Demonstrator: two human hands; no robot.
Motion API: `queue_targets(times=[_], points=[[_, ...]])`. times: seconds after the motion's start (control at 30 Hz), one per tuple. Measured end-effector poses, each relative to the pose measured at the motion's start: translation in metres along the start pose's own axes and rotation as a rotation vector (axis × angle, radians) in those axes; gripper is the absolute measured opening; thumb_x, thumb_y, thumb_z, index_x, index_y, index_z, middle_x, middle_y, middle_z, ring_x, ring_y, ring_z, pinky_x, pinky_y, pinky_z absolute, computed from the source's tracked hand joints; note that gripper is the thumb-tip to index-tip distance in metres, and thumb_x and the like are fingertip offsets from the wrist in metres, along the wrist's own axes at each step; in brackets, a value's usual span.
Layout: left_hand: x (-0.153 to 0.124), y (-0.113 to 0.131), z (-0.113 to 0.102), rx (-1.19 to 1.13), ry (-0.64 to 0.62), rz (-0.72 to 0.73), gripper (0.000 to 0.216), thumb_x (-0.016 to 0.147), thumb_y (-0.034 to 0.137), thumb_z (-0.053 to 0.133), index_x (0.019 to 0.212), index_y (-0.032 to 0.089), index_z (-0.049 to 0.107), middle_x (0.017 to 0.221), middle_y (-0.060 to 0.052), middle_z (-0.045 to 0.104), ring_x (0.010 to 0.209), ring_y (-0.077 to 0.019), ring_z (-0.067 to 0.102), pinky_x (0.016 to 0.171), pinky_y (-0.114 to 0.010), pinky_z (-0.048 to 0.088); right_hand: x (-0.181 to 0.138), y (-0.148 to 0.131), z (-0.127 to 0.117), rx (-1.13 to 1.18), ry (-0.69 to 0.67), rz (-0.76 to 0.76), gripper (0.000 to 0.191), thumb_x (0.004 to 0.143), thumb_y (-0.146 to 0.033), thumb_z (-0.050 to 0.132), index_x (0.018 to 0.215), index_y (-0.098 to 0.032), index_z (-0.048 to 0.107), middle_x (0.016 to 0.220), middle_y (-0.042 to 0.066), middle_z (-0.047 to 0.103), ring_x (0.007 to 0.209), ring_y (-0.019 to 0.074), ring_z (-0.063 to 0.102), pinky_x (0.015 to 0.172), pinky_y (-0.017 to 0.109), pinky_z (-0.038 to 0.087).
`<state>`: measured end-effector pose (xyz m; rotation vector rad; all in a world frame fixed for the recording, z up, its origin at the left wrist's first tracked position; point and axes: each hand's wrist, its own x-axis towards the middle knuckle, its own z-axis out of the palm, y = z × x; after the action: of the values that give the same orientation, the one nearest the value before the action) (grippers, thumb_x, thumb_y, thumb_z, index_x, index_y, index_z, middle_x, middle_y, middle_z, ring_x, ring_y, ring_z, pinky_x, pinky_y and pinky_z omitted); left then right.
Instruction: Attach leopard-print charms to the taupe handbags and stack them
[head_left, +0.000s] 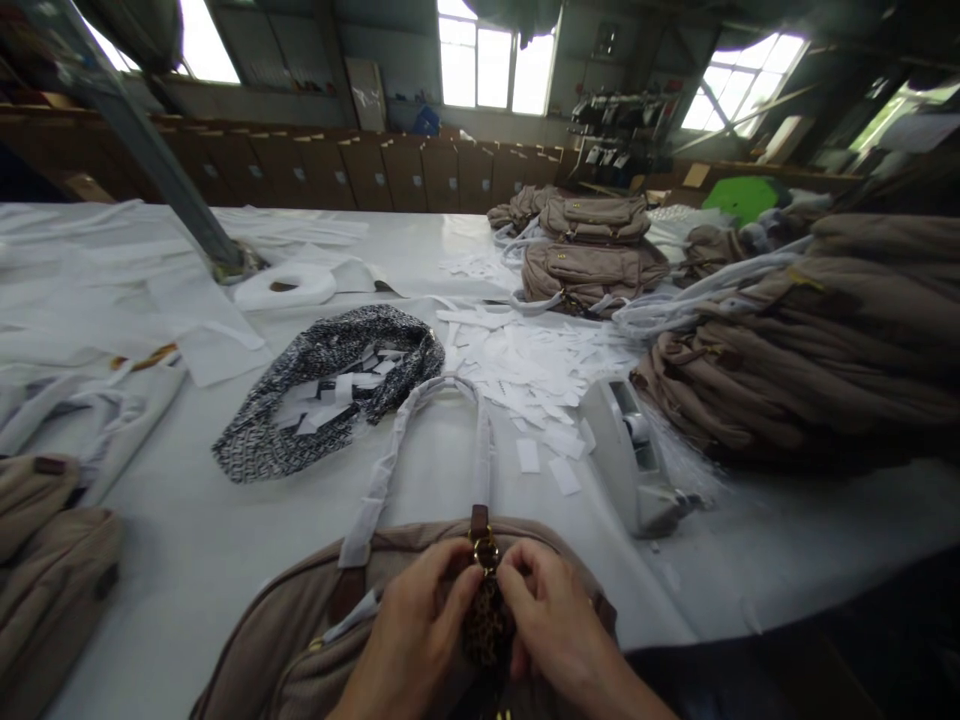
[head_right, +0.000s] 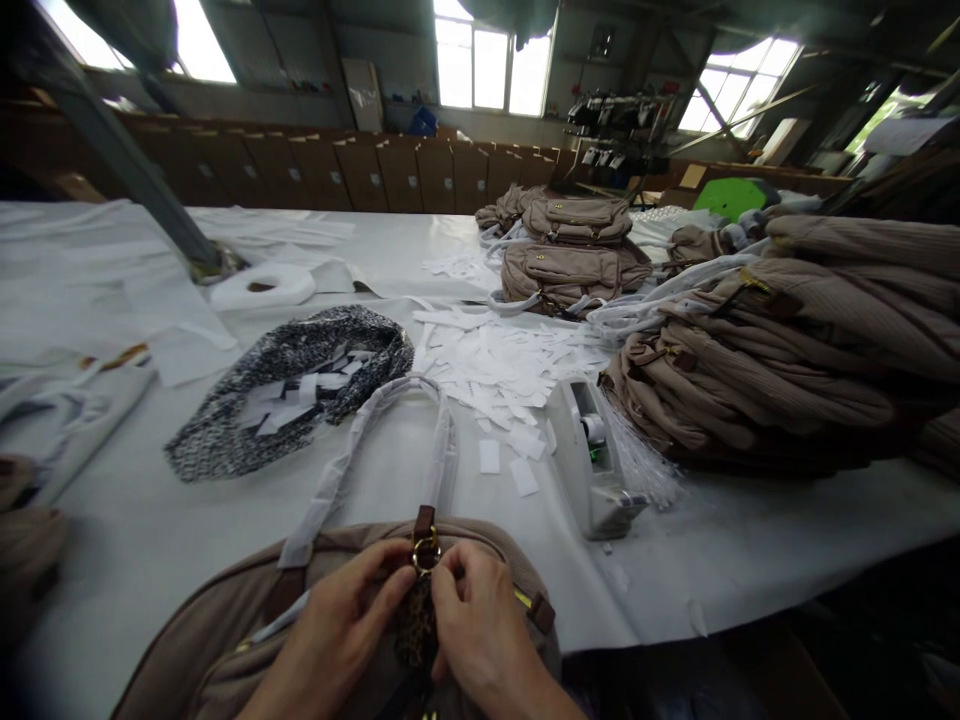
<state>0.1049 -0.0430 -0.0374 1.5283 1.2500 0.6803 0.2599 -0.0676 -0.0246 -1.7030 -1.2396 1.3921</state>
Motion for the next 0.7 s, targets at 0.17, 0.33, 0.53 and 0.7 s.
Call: queue_targets(times=[0.17,0.33,0.53,0.7], points=[[-0.001,0.007,-0.002,0.204,-0.008,0.226,0.021,0.089,0.025,0.046,0.102,0.025,0.063,0.096,-0.005,0.055,0.089,-0.0178,0.056,0.079,-0.026,0.043,-0.008,0.002,0.002,0.018,-0.019,-0.146,0.023,0.093,-0.040,0.036,0.084,-0.021,0.047,0.055,-0.005,0.058,0.037,0.0094,0.055,0.036,0.015,0.036],[0.004,0.013,-0.002,0.104,-0.101,0.192,0.024,0.088,0.027,0.051,0.071,0.019,0.065,0.078,-0.002,0.052,0.077,-0.0151,0.055,0.069,-0.024,0.042,-0.012,0.005,-0.002,-0.056,0.046,-0.248,0.025,0.094,-0.038,0.036,0.082,-0.020,0.051,0.054,-0.004,0.056,0.042,0.0106,0.054,0.045,0.019,0.040],[0.011,-0.001,-0.001,-0.154,-0.075,0.122,0.014,0.083,0.028,0.058,0.079,0.021,0.070,0.082,-0.001,0.065,0.079,-0.0149,0.059,0.073,-0.022,0.044,-0.009,0.013,-0.008,-0.364,0.235,-0.267,0.018,0.088,-0.028,0.047,0.089,-0.022,0.064,0.084,0.004,0.064,0.079,0.0188,0.062,0.071,0.027,0.043],[0.018,-0.009,0.003,-0.272,-0.050,-0.056,0.013,0.076,0.031,0.066,0.082,0.020,0.071,0.082,0.000,0.071,0.078,-0.0162,0.062,0.072,-0.022,0.047,-0.007,0.007,-0.003,-0.459,0.185,-0.200,0.015,0.082,-0.021,0.053,0.080,-0.022,0.068,0.080,0.003,0.063,0.076,0.0187,0.062,0.069,0.027,0.043]])
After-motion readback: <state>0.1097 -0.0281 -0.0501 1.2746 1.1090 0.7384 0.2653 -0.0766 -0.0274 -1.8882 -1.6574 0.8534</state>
